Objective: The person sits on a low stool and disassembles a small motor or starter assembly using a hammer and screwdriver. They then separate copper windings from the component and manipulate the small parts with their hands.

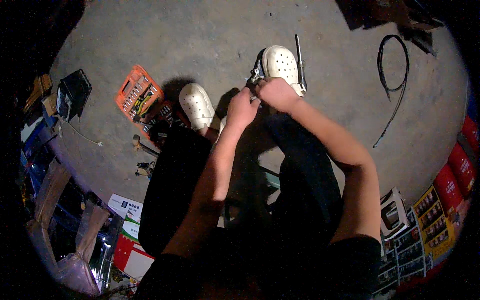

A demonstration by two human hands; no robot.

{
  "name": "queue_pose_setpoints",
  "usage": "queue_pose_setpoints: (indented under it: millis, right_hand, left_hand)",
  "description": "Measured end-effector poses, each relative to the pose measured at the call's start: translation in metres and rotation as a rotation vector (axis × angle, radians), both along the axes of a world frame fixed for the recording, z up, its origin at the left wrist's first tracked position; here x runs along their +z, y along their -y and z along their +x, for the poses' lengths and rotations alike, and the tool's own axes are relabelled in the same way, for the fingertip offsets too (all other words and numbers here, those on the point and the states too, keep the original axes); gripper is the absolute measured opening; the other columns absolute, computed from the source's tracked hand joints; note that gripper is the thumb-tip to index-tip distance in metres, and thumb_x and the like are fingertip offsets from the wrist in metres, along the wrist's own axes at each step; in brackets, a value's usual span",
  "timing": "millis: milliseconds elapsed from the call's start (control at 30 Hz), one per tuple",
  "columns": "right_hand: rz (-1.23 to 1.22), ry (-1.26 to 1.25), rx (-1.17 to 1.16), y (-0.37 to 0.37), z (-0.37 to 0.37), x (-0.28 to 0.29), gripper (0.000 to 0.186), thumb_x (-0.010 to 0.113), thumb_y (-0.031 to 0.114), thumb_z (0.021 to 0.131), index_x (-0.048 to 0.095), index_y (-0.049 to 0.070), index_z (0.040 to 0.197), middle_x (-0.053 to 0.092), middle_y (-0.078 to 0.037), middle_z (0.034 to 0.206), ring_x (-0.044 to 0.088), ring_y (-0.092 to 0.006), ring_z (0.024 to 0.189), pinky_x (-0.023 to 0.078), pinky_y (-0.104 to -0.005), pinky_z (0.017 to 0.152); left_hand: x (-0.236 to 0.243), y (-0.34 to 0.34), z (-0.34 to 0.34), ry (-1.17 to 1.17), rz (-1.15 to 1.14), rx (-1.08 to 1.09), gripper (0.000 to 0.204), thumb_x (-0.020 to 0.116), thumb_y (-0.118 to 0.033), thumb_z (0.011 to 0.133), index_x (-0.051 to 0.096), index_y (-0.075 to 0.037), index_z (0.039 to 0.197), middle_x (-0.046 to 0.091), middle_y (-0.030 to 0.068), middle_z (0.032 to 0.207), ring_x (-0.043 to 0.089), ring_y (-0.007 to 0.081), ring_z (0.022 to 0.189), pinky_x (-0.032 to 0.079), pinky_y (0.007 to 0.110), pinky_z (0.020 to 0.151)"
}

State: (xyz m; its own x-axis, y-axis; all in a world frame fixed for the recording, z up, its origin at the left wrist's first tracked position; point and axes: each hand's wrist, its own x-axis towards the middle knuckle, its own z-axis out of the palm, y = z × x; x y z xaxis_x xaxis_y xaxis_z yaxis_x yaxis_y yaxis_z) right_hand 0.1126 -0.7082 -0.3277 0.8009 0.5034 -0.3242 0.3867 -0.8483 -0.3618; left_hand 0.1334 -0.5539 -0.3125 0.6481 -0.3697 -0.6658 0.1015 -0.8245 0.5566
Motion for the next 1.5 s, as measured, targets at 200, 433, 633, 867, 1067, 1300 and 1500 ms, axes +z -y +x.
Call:
queue_pose_setpoints:
  millis: [200, 433, 633, 867, 1067, 1300, 1500]
  right_hand:
    - [0.070, -0.139, 0.002, 0.000, 0.009, 0.023, 0.022, 0.070, 0.023, 0.064, 0.062, 0.006, 0.075, 0.063, -0.011, 0.074, 0.064, -0.0275, 0.072, 0.051, -0.0378, 0.063]
    - [0.284, -0.415, -0.543, 0.015, 0.017, 0.083, 0.036, 0.071, 0.025, 0.076, 0.064, 0.002, 0.103, 0.067, -0.013, 0.090, 0.064, -0.0256, 0.075, 0.050, -0.0346, 0.066]
    - [1.105, -0.434, -0.767, -0.011, 0.015, 0.230, 0.033, 0.062, 0.014, 0.088, 0.057, -0.002, 0.116, 0.063, -0.005, 0.092, 0.058, -0.0087, 0.080, 0.050, -0.0254, 0.071]
    - [1.367, -0.250, -0.670, -0.063, -0.042, 0.419, 0.033, 0.062, 0.009, 0.087, 0.055, -0.002, 0.117, 0.064, -0.007, 0.093, 0.061, -0.0117, 0.084, 0.050, -0.0276, 0.077]
    - [1.525, -0.096, -0.626, -0.122, -0.126, 0.473, 0.042, 0.065, 0.007, 0.084, 0.051, -0.003, 0.122, 0.059, -0.009, 0.110, 0.056, -0.0147, 0.101, 0.045, -0.0307, 0.090]
    - [1.728, 0.045, -0.550, -0.155, -0.187, 0.520, 0.050, 0.066, 0.011, 0.082, 0.047, -0.001, 0.127, 0.055, -0.010, 0.118, 0.054, -0.0173, 0.107, 0.042, -0.0313, 0.093]
    - [1.681, -0.053, -0.703, -0.170, -0.226, 0.517, 0.034, 0.061, 0.015, 0.087, 0.055, -0.005, 0.115, 0.061, -0.010, 0.106, 0.059, -0.0152, 0.094, 0.048, -0.0279, 0.083]
  left_hand:
    - [-0.015, 0.000, -0.027, 0.033, -0.167, 0.272, 0.024, 0.062, -0.019, 0.080, 0.053, 0.000, 0.093, 0.061, 0.0215, 0.086, 0.059, 0.0385, 0.083, 0.046, 0.046, 0.071]
    - [0.053, -0.008, -0.020, 0.145, -0.613, 0.543, 0.025, 0.067, -0.012, 0.078, 0.056, -0.003, 0.099, 0.053, 0.0060, 0.091, 0.053, 0.0176, 0.084, 0.045, 0.030, 0.073]
    - [0.225, -0.024, 0.001, 0.643, -0.723, 0.418, 0.021, 0.065, 0.001, 0.073, 0.063, -0.006, 0.092, 0.048, 0.0095, 0.098, 0.051, 0.0228, 0.094, 0.047, 0.030, 0.073]
    - [0.396, -0.080, -0.053, 0.747, -1.004, 0.655, 0.044, 0.067, 0.000, 0.076, 0.050, -0.002, 0.117, 0.049, 0.0084, 0.108, 0.050, 0.0172, 0.100, 0.047, 0.028, 0.077]
    - [0.478, -0.112, -0.126, 0.446, -1.245, 0.617, 0.041, 0.065, 0.001, 0.082, 0.048, 0.001, 0.120, 0.054, 0.0073, 0.114, 0.054, 0.0144, 0.103, 0.044, 0.028, 0.092]
    - [0.512, -0.155, -0.183, 1.312, -0.744, 0.288, 0.030, 0.068, 0.003, 0.075, 0.059, -0.002, 0.103, 0.060, 0.0089, 0.105, 0.059, 0.0212, 0.094, 0.048, 0.031, 0.082]
    - [0.500, -0.165, -0.224, 1.186, -0.881, 0.520, 0.043, 0.068, 0.006, 0.074, 0.057, -0.002, 0.115, 0.060, 0.0095, 0.101, 0.060, 0.0203, 0.091, 0.051, 0.029, 0.080]
